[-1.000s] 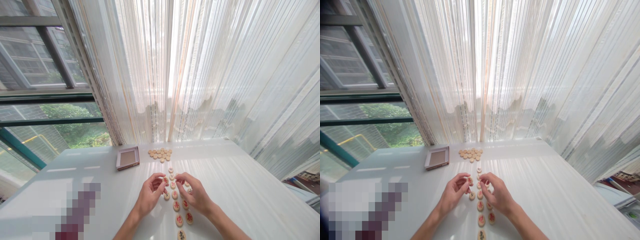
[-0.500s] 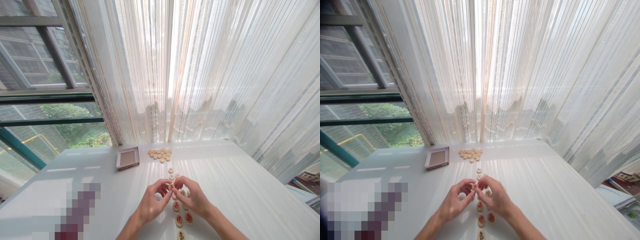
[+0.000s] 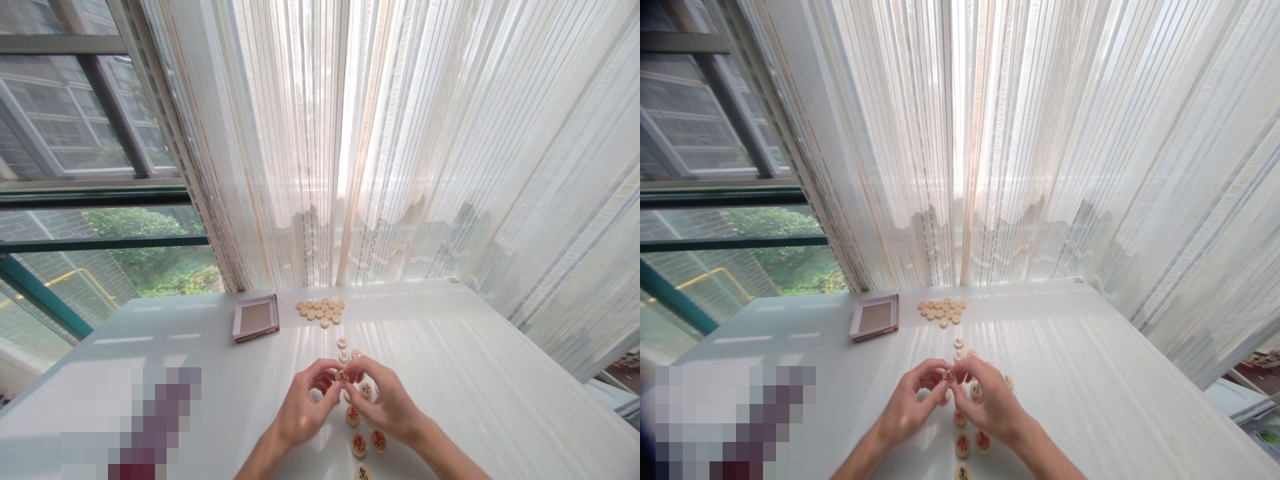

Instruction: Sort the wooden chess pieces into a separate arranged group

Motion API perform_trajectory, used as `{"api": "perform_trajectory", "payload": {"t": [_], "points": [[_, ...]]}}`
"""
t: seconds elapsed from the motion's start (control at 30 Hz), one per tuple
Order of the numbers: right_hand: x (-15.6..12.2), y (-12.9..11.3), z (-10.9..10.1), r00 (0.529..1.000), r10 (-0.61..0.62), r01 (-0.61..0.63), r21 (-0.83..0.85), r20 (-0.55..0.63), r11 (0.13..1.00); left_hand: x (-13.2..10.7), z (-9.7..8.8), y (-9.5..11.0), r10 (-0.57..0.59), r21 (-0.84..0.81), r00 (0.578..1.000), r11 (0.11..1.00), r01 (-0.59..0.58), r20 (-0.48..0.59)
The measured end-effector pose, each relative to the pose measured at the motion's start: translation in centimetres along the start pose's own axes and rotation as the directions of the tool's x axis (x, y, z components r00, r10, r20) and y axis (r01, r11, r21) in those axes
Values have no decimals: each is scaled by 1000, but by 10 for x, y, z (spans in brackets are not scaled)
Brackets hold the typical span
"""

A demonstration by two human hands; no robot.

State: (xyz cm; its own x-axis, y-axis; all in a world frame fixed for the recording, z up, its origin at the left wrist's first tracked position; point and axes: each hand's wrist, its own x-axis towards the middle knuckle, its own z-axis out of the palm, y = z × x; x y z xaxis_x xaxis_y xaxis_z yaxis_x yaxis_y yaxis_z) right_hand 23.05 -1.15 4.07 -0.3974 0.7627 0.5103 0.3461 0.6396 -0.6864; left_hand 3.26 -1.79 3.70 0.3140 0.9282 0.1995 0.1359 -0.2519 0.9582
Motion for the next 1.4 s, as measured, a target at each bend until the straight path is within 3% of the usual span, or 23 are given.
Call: {"api": "perform_trajectory", "payload": {"t": [0.23,0.7,0.97,1.4], "points": [[-1,-2,5,1000,-9,9,-19,18,1000,2,2,-4,-63,7,995,998,63,-74],[0,0,-1,1000,24,-24,19,18,1000,-1,2,4,21,103,1000,994,-19,-17],[0,2,0,996,83,-83,-5,11,997,-4,5,7,155,180,987,970,-160,40],[0,1,1,999,29,-29,-19,35,999,-2,3,3,22,42,1000,999,-22,1]]}}
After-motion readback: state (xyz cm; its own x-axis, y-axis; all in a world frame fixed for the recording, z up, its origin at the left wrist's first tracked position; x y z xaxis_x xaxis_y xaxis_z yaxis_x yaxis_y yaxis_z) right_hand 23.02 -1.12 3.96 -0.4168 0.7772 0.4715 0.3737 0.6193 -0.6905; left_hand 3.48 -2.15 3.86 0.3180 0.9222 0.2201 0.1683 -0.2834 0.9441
